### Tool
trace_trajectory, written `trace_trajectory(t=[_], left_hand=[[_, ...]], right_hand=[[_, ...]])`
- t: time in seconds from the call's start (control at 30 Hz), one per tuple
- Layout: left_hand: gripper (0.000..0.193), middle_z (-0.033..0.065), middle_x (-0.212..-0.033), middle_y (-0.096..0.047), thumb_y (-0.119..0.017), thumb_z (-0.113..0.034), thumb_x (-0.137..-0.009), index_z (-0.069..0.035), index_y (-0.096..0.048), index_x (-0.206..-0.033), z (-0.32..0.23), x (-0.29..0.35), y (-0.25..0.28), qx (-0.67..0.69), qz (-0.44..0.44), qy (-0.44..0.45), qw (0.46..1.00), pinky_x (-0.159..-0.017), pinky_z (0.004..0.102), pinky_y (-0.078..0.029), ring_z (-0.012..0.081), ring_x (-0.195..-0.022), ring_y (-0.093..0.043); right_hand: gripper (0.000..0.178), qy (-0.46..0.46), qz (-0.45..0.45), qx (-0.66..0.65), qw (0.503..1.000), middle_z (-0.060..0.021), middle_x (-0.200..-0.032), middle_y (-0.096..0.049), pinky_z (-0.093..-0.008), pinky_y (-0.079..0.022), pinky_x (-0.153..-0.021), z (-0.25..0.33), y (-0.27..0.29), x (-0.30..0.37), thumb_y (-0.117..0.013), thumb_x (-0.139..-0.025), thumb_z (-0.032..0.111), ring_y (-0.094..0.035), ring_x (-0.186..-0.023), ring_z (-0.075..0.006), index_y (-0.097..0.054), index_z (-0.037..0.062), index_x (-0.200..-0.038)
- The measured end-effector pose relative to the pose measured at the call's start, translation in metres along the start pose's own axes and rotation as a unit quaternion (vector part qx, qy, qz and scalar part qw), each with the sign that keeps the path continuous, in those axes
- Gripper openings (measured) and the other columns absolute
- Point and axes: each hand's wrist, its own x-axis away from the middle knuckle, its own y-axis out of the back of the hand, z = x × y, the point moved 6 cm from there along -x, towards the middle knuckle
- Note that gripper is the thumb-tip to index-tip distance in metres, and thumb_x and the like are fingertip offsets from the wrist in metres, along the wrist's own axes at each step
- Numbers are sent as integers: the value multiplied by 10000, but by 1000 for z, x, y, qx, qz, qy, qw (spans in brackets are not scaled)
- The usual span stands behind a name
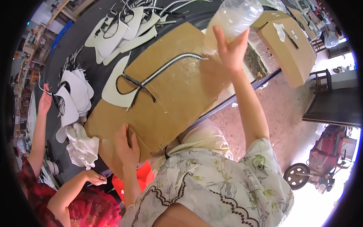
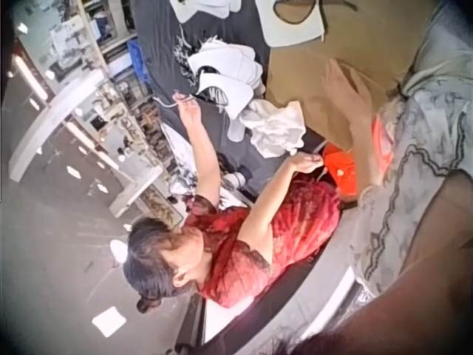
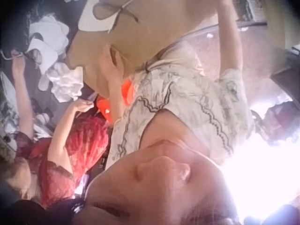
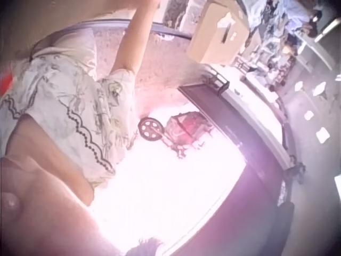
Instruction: Applying adhesive to shoe upper components and attaching trim pieces in a factory setting.
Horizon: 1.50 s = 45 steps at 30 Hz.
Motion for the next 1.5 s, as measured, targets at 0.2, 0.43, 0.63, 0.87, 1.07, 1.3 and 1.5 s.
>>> trace_trajectory(t=[0.2,0.43,0.63,0.87,1.07,1.3,1.5], left_hand=[[291,120,-876,-575,-642,-111,-788,-53,-591,-1068,13,-38,25,-54,-67,-17,996,-717,412,-437,312,-795,-542],[154,34,-766,-536,-678,-57,-712,-71,-628,-857,-35,-117,10,-52,-159,-248,954,-685,347,-430,226,-737,-534],[161,10,-755,-500,-588,-68,-629,-96,-594,-787,-58,-135,-35,-96,-97,-417,899,-755,329,-421,189,-789,-526],[169,30,-732,-527,-656,22,-661,-64,-605,-797,-32,-151,12,87,-210,-216,950,-709,276,-416,177,-738,-519],[81,-4,-796,-599,-659,10,-769,-30,-618,-825,42,-171,1,484,-231,97,839,-657,212,-411,65,-687,-514],[126,2,-768,-613,-713,-23,-737,-32,-620,-821,87,-164,-9,678,-232,185,672,-652,201,-438,72,-699,-556],[122,-5,-747,-601,-719,-23,-726,-51,-617,-786,92,-164,-10,643,-238,199,700,-632,202,-422,69,-661,-527]], right_hand=[[474,3,143,299,943,-181,-920,-632,-391,-492,-700,4,-25,7,-740,-749,250,-637,-818,-300,-480,-23,-1036],[496,45,136,289,947,-180,-909,-631,-355,-494,-716,9,-27,9,-760,-731,249,-636,-821,-275,-499,-42,-1036],[574,30,12,111,993,-179,-950,-631,-361,-488,-743,-9,-2,2,-751,-741,301,-633,-827,-271,-471,-54,-1095],[529,23,27,153,988,-184,-864,-606,-413,-486,-656,0,-58,31,-747,-729,317,-612,-738,-347,-455,-13,-1022],[545,21,138,1,990,-140,-850,-554,-394,-479,-593,74,-141,105,-776,-672,280,-582,-732,-343,-463,8,-1025],[528,59,198,-70,976,-117,-871,-520,-376,-484,-552,130,-150,154,-785,-648,240,-586,-742,-309,-475,19,-1013],[497,72,198,-54,976,-128,-895,-566,-373,-490,-539,138,-152,149,-795,-653,230,-604,-712,-317,-478,13,-968]])
